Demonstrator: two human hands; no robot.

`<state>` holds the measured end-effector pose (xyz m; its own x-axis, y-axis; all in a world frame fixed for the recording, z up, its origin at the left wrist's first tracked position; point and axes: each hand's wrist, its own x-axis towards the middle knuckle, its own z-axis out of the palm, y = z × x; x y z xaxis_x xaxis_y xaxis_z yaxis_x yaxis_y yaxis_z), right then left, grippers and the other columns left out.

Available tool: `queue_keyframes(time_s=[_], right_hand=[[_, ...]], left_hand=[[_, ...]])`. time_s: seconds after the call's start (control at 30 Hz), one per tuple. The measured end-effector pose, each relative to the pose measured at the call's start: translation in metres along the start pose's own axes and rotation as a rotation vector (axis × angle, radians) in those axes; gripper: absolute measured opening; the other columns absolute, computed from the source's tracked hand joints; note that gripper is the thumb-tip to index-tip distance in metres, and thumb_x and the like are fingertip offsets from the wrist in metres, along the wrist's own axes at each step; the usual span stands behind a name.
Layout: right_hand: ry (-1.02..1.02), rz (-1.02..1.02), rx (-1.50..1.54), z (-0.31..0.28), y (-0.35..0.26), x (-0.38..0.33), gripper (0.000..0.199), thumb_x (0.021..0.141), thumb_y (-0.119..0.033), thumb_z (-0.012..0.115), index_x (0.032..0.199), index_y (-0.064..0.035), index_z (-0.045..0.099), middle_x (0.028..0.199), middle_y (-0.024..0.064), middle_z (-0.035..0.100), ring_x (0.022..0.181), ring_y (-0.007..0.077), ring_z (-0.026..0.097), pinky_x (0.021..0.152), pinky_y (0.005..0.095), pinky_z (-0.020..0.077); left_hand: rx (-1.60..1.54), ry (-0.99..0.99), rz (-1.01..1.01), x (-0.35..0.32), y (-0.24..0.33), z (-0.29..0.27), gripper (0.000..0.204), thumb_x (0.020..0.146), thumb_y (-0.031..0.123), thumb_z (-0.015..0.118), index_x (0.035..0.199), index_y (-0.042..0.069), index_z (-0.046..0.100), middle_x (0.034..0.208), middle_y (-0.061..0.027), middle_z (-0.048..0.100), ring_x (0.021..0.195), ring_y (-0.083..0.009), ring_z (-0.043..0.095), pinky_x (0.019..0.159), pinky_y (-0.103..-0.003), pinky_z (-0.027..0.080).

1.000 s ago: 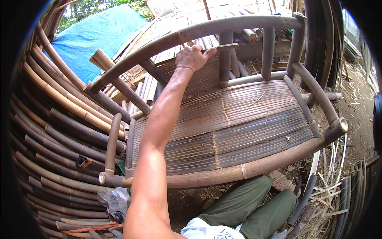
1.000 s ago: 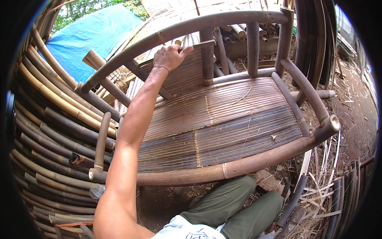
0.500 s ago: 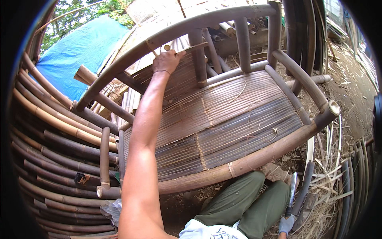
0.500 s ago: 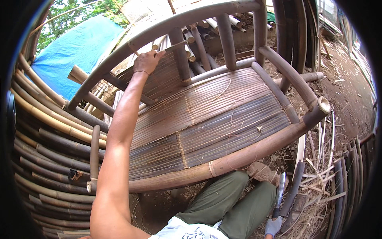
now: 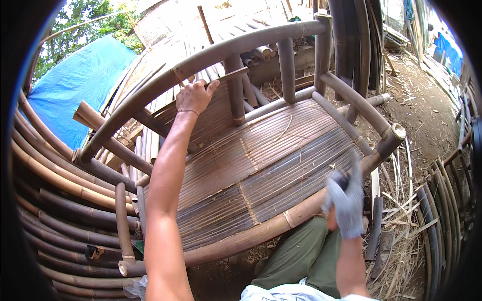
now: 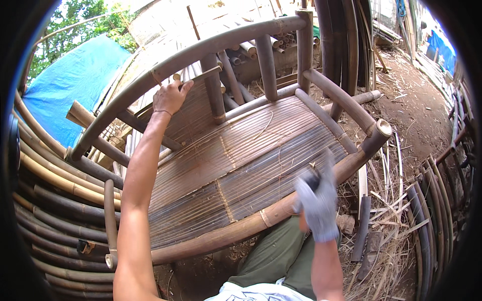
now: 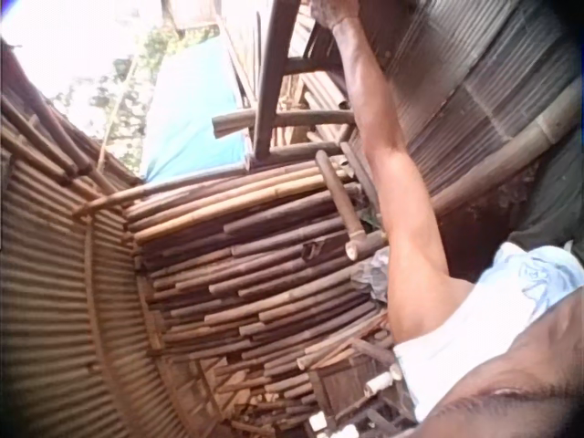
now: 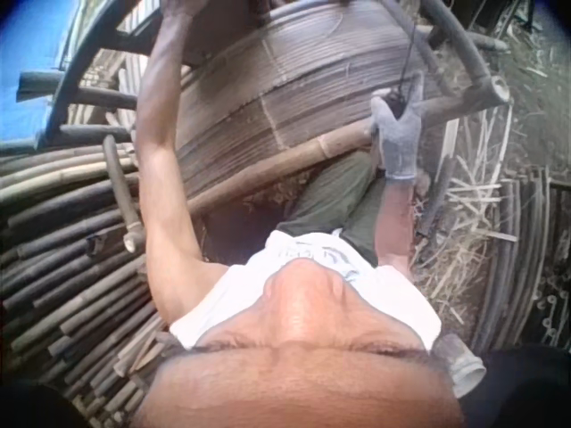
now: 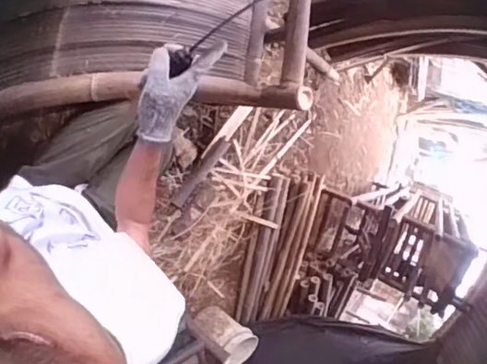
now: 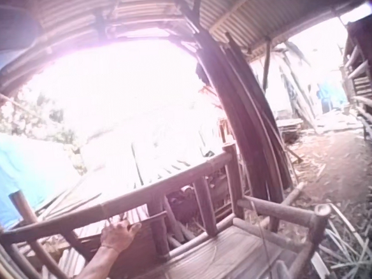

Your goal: The person whittles a small piece of bamboo with a knife and kemudian weaves it into the backrest of a bamboo chair.

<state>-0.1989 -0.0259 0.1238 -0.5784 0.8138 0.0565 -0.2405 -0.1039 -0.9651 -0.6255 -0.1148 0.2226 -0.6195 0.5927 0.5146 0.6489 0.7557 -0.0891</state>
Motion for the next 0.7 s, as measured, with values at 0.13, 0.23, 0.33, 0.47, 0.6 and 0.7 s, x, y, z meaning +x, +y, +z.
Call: queue_keyframes(time_s=[0.13,0.23,0.33,0.47,0.6,0.7], right_hand=[[0.012,-0.205,0.114,0.096,0.008,0.095,0.084,0.09,-0.006,0.061,0.161,-0.0106,0.017,0.074,-0.0004,0.05,0.051,0.0082,0.05,0.046,0.0252,0.0484],[-0.438,0.04,0.04,0.139,0.01,0.108,0.08,0.091,-0.007,0.061,0.161,-0.0152,0.022,0.08,0.0032,0.052,0.053,0.0093,0.052,0.045,0.026,0.0496],[-0.29,0.048,0.101,0.15,0.014,0.106,0.074,0.092,-0.006,0.06,0.158,-0.0137,0.028,0.085,0.0049,0.054,0.053,0.0105,0.053,0.045,0.0271,0.0505],[-0.41,-0.02,-0.082,0.158,0.036,0.109,0.068,0.091,-0.01,0.06,0.155,-0.0049,0.035,0.097,0.0089,0.061,0.066,0.0161,0.062,0.063,0.0278,0.0569],[-0.427,0.053,0.072,0.163,0.029,0.098,0.073,0.091,-0.011,0.062,0.157,-0.0052,0.03,0.095,0.0077,0.057,0.065,0.0146,0.06,0.058,0.029,0.056],[-0.208,0.076,0.302,0.154,0.029,0.096,0.076,0.091,-0.011,0.062,0.158,-0.006,0.025,0.086,0.0051,0.052,0.057,0.0105,0.055,0.043,0.0285,0.0501]], left_hand=[[-0.058,0.002,0.028,0.011,0.029,0.009,0.067,0.095,0.071,0.046,0.098,0.01,0.075,0.085,-0.0197,0.074,0.088,-0.0364,0.074,0.08,-0.048,0.057],[-0.026,-0.023,-0.01,0.008,0.002,0.009,0.067,0.094,0.072,0.046,0.1,0.013,0.075,0.085,-0.0188,0.074,0.088,-0.0371,0.073,0.082,-0.049,0.056],[-0.052,-0.019,-0.034,0.008,-0.011,0.012,0.068,0.092,0.074,0.047,0.099,0.012,0.075,0.085,-0.0189,0.074,0.088,-0.0369,0.073,0.082,-0.049,0.056],[0.017,0.024,-0.016,0.005,-0.003,0.011,0.069,0.088,0.075,0.055,0.104,0.011,0.074,0.085,-0.0184,0.074,0.087,-0.0347,0.073,0.08,-0.047,0.057],[0.127,0.105,-0.001,0.011,-0.007,0.019,0.062,0.089,0.069,0.058,0.106,0.01,0.074,0.093,-0.0149,0.074,0.09,-0.0319,0.073,0.077,-0.044,0.058],[0.247,0.289,0.113,0.02,0.007,0.033,0.054,0.092,0.061,0.06,0.104,0.011,0.074,0.102,-0.0119,0.073,0.092,-0.0298,0.073,0.075,-0.043,0.059]])
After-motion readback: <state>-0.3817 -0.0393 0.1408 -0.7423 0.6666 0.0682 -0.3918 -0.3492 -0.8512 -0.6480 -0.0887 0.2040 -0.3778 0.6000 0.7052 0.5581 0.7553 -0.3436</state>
